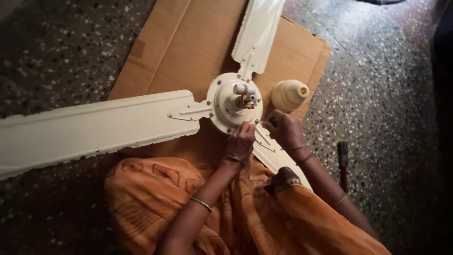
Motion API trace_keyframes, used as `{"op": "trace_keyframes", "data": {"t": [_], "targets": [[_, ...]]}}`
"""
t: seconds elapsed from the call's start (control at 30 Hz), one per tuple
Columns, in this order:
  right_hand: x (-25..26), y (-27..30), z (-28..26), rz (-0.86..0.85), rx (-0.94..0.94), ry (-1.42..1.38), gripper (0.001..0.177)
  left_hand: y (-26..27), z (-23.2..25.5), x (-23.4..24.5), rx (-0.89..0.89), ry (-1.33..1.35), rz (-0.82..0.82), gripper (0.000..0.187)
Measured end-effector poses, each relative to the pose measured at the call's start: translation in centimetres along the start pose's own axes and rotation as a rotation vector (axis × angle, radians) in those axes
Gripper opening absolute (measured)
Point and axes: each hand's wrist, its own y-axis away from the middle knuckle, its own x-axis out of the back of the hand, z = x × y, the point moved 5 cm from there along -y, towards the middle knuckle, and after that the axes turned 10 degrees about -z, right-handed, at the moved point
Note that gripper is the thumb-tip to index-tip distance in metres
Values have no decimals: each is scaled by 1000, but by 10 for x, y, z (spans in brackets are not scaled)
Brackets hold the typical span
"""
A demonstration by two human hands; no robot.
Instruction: The person uses a screwdriver to tighten screws on the central hub of a ceiling fan. The fan blades are attached and resting on a cardboard sheet on the floor. The person works methodically around the hub, securing each screw.
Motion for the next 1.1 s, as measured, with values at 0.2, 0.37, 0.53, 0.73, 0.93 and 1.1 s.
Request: {"op": "trace_keyframes", "data": {"t": [0.2,0.37,0.53,0.73,0.93,1.1], "targets": [[3,13,-2,113,184,166,23,-7,-1,8,64,-139,2,6],[2,20,-8,144,194,199,23,-8,-3,14,80,-21,4,5],[4,23,-17,123,181,209,22,-7,-6,27,47,50,-17,9],[10,36,-33,148,241,167,19,-8,-12,33,77,137,-53,14],[5,46,-43,117,266,183,22,-7,-17,22,99,161,-79,15],[-4,43,-41,75,254,178,22,-6,-17,19,76,118,-73,10]]}}
